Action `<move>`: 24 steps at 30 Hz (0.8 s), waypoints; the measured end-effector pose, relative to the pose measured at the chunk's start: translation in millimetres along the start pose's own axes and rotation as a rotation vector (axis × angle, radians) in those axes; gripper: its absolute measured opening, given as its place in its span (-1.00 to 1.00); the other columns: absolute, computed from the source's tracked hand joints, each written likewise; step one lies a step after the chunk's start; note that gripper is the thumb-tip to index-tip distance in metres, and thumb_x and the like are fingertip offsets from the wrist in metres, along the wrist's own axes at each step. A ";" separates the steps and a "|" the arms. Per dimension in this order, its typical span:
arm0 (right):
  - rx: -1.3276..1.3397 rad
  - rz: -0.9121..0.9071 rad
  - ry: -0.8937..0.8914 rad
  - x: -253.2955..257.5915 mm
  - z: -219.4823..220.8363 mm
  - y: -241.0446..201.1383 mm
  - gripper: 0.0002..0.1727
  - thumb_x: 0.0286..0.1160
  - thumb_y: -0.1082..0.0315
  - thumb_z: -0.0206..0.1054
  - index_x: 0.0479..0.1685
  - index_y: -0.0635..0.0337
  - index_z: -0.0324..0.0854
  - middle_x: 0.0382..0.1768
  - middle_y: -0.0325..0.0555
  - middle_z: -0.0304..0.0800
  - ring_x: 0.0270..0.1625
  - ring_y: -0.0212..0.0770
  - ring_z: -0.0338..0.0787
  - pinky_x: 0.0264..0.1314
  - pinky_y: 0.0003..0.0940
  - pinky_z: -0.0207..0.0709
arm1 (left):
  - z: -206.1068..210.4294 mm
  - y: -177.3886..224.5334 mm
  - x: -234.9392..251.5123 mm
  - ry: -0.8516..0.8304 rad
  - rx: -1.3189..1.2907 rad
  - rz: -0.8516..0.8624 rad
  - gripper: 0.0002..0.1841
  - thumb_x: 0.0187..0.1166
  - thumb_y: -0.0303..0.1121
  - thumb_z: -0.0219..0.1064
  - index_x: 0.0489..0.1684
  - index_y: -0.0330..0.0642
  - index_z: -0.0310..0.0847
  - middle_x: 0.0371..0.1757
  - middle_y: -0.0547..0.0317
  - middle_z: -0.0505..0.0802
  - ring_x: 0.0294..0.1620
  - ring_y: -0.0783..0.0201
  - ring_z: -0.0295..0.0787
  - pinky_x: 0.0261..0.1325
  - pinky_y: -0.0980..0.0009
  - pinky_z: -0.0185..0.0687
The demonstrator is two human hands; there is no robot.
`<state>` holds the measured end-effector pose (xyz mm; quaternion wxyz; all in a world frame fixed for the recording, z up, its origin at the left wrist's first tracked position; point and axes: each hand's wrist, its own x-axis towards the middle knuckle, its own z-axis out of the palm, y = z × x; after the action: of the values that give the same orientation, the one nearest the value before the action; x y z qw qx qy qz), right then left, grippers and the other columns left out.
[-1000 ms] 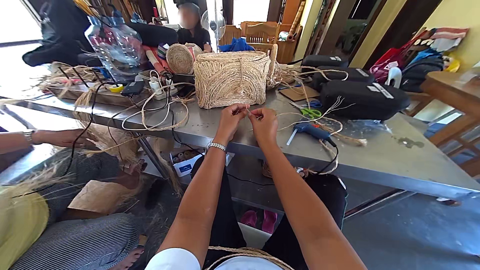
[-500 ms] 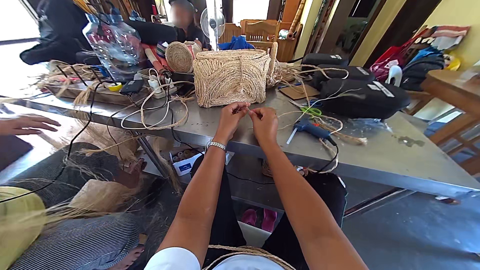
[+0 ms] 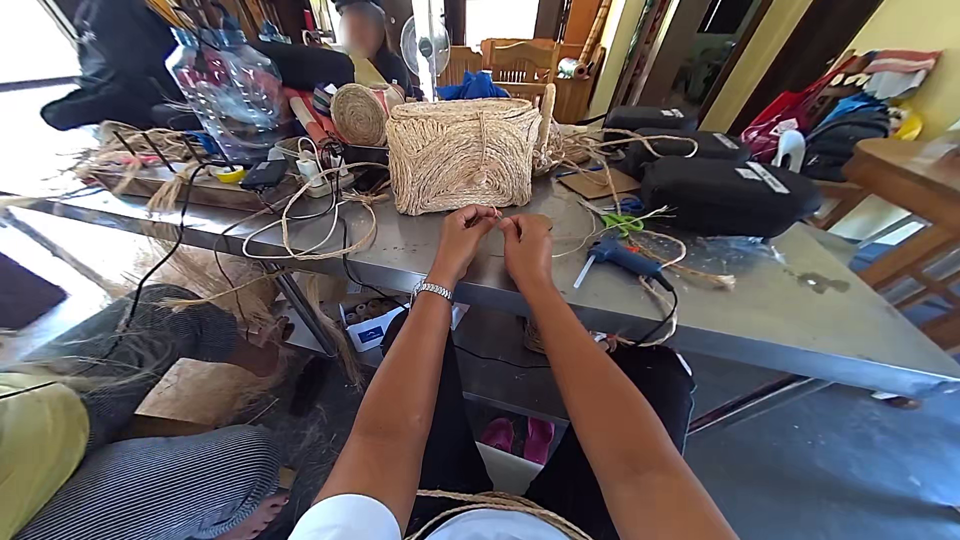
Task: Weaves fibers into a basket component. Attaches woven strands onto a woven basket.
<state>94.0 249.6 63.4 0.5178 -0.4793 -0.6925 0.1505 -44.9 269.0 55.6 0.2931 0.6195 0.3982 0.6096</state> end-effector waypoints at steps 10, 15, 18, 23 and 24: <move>0.005 -0.003 -0.053 0.5 -0.3 0.3 -0.68 0.80 0.31 0.16 -0.03 0.37 0.77 -0.03 0.15 0.83 0.10 0.01 0.81 0.29 -0.05 0.62 | 0.6 1.0 0.1 -0.004 -0.064 -0.038 -0.86 0.62 -0.43 0.38 -0.05 -0.23 0.84 0.00 0.16 0.90 -0.15 0.44 0.72 -0.13 0.47 0.53; -0.002 0.013 -0.071 1.4 -1.3 1.1 -0.68 0.80 0.31 0.16 0.00 0.38 0.77 -0.04 0.16 0.84 0.10 0.02 0.81 0.31 -0.02 0.61 | -0.8 3.0 -0.5 -0.060 -0.150 -0.079 -0.83 0.64 -0.40 0.35 -0.01 -0.20 0.85 0.03 0.20 0.91 -0.33 0.53 0.60 -0.32 0.54 0.38; 0.012 0.031 -0.094 2.2 -2.4 2.2 -0.68 0.79 0.29 0.19 -0.01 0.35 0.79 -0.09 0.13 0.87 0.05 0.01 0.84 0.27 0.00 0.63 | -1.7 0.4 0.3 -0.060 -0.150 -0.075 -0.85 0.64 -0.41 0.37 -0.04 -0.20 0.86 0.03 0.20 0.91 -0.36 0.53 0.58 -0.36 0.56 0.36; 0.007 0.043 -0.217 4.6 -3.2 1.7 -0.67 0.76 0.22 0.23 -0.01 0.26 0.85 -0.09 0.07 0.92 0.05 0.00 0.87 0.26 0.10 0.64 | -2.6 -3.1 0.3 0.030 -0.183 -0.063 -0.84 0.69 -0.44 0.28 0.00 -0.29 0.76 -0.03 0.10 0.90 -0.16 0.42 0.75 -0.18 0.49 0.54; 0.003 0.049 -0.198 4.7 -3.2 1.0 -0.67 0.75 0.21 0.25 0.01 0.28 0.83 -0.06 0.11 0.90 0.06 0.04 0.86 0.26 0.11 0.64 | -2.9 -3.2 0.7 0.047 -0.187 -0.068 -0.84 0.71 -0.43 0.26 0.00 -0.28 0.75 -0.07 0.13 0.89 -0.24 0.45 0.69 -0.24 0.51 0.48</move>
<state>97.3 253.0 66.7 0.4437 -0.4782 -0.7280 0.2109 -48.2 270.9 53.5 0.3608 0.5611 0.3670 0.6483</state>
